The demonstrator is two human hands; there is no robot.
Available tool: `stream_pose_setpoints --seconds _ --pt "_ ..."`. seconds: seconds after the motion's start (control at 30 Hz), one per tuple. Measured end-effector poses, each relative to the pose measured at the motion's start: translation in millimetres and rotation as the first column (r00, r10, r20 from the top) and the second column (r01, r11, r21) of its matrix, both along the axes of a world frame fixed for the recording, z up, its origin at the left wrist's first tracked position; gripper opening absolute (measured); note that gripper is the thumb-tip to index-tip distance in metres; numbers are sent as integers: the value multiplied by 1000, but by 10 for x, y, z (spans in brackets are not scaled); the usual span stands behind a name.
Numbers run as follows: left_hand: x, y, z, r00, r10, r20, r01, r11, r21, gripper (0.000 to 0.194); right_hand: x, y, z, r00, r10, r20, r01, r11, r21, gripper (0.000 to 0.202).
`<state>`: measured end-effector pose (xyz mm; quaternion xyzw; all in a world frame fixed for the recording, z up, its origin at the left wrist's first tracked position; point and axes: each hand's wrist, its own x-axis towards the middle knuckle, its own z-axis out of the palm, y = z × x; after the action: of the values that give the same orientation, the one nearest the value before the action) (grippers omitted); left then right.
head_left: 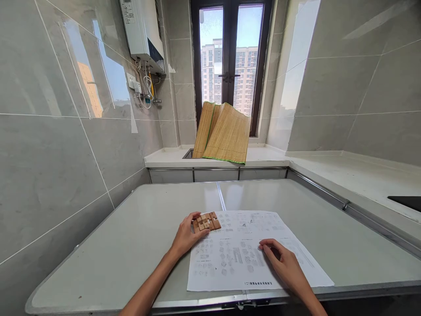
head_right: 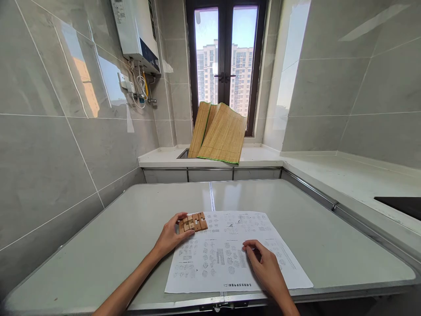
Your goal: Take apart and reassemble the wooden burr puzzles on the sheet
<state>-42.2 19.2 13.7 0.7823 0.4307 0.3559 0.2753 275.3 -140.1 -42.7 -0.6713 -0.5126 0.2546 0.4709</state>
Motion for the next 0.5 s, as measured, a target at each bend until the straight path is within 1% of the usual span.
stream_pose_setpoints --seconds 0.13,0.2,0.27,0.37,0.43,0.5 --pt "300 -211 -16 981 -191 -23 192 981 41 63 5 -10 16 1000 1 2 -1 1000 7 37" --pt "434 -287 -42 966 -254 -47 256 966 40 67 7 -15 11 1000 3 9 -3 1000 23 36" --pt "546 -343 -67 949 -306 -73 309 950 42 72 9 -17 -3 1000 -2 17 2 999 38 35" --pt "672 -397 -89 926 -362 -108 366 930 23 70 14 -7 -28 1000 1 23 -2 999 47 35" --pt "729 -413 -99 908 -398 -130 403 915 10 68 18 1 -40 1000 7 27 -8 999 44 36" --pt "763 -412 -110 895 -422 -145 425 905 -13 72 22 9 -47 999 11 31 -12 999 36 37"
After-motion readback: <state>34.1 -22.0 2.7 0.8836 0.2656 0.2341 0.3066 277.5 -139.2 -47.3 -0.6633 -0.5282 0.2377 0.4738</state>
